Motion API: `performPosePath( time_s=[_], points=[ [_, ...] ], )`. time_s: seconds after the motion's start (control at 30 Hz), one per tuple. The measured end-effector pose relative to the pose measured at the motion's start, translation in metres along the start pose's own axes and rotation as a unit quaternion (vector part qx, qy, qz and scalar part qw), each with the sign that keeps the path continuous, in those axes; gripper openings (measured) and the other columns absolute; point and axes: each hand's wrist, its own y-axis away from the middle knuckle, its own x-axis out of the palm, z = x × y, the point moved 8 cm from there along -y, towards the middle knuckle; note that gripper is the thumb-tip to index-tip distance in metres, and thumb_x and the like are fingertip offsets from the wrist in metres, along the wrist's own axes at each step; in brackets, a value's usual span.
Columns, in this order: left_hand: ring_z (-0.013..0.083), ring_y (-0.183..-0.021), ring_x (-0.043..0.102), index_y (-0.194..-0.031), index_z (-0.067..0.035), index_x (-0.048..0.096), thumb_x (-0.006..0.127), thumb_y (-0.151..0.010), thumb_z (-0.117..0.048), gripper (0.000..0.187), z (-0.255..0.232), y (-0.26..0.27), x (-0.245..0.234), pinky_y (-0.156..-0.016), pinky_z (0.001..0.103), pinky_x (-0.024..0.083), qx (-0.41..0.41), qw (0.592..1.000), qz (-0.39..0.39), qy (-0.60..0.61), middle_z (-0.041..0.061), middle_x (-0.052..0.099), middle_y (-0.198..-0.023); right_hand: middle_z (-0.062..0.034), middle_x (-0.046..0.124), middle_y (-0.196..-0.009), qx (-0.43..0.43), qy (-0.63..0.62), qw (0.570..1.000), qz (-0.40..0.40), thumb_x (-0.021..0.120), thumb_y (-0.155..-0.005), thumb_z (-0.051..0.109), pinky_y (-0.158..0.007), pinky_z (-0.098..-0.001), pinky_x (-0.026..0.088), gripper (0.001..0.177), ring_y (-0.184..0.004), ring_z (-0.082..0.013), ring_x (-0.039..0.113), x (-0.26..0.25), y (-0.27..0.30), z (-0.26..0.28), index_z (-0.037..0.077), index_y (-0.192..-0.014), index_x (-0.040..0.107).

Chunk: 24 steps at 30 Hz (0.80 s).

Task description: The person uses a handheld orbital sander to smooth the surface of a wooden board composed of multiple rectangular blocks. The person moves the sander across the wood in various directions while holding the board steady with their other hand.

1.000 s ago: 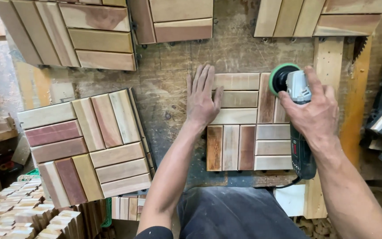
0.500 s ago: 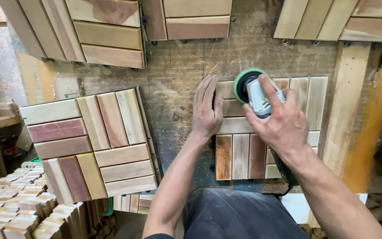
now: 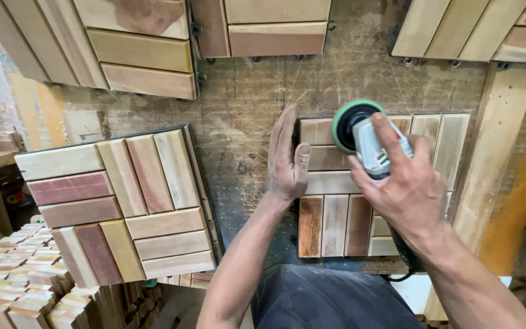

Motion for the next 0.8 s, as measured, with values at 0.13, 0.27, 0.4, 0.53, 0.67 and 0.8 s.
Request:
performPosePath(
  time_s=[0.13, 0.27, 0.4, 0.53, 0.67, 0.8],
  points=[
    [0.0317, -0.157, 0.039, -0.159, -0.005, 0.035, 0.052, -0.111, -0.031, 0.056, 0.002, 0.01, 0.008, -0.135, 0.049, 0.034, 0.023, 0.992, 0.019, -0.122, 0.015, 0.041, -0.165, -0.0221, 0.059, -0.115, 0.036, -0.004, 0.999, -0.005, 0.077, -0.096, 0.06, -0.05, -0.0471, 0.061, 0.086, -0.062, -0.0306, 0.062, -0.017, 0.014, -0.029, 0.03, -0.168, 0.041],
    [0.04, -0.162, 0.026, -0.162, -0.001, 0.024, 0.056, -0.11, -0.036, 0.07, -0.007, 0.017, 0.024, -0.135, 0.059, 0.025, 0.042, 0.955, 0.084, -0.282, 0.021, 0.027, -0.17, -0.0259, 0.058, -0.111, 0.098, -0.006, 0.995, 0.019, 0.079, -0.096, 0.054, -0.059, -0.0527, 0.062, 0.087, -0.078, -0.0378, 0.065, -0.018, 0.025, -0.06, 0.025, -0.17, 0.046],
    [0.0401, -0.165, 0.014, -0.166, -0.003, 0.011, 0.061, -0.109, -0.043, 0.086, -0.002, 0.028, 0.031, -0.137, 0.062, 0.017, 0.026, 0.948, 0.111, -0.298, 0.021, 0.013, -0.174, -0.0273, 0.058, -0.111, 0.133, -0.011, 0.991, 0.002, 0.081, -0.097, 0.048, -0.067, -0.0599, 0.06, 0.082, -0.085, -0.0446, 0.067, -0.023, 0.027, -0.072, 0.016, -0.168, 0.054],
    [0.039, -0.166, 0.016, -0.166, -0.004, 0.012, 0.059, -0.11, -0.04, 0.081, -0.005, 0.034, 0.027, -0.138, 0.06, 0.015, 0.02, 0.959, 0.107, -0.263, 0.02, 0.015, -0.174, -0.0277, 0.061, -0.114, 0.117, -0.006, 0.993, -0.001, 0.079, -0.1, 0.051, -0.067, -0.0597, 0.062, 0.084, -0.086, -0.0441, 0.069, -0.02, 0.021, -0.063, 0.02, -0.172, 0.047],
    [0.0366, -0.164, 0.019, -0.165, 0.0, 0.011, 0.064, -0.106, -0.04, 0.089, -0.007, 0.036, 0.019, -0.137, 0.055, 0.02, -0.008, 0.97, 0.092, -0.227, 0.021, 0.018, -0.173, -0.0295, 0.06, -0.116, 0.043, 0.016, 0.999, 0.004, 0.07, -0.099, 0.066, -0.046, -0.0376, 0.057, 0.09, -0.066, -0.0259, 0.058, -0.01, 0.011, -0.026, 0.028, -0.172, 0.035],
    [0.0414, -0.161, 0.027, -0.163, 0.005, 0.005, 0.071, -0.098, -0.048, 0.107, -0.006, 0.05, 0.009, -0.134, 0.054, 0.026, -0.03, 0.978, 0.075, -0.193, 0.025, 0.02, -0.172, -0.0189, 0.057, -0.111, 0.004, 0.029, 1.0, 0.0, 0.065, -0.095, 0.072, -0.043, -0.0372, 0.059, 0.083, -0.059, -0.0246, 0.058, -0.009, 0.004, 0.025, 0.03, -0.164, 0.044]
  ],
)
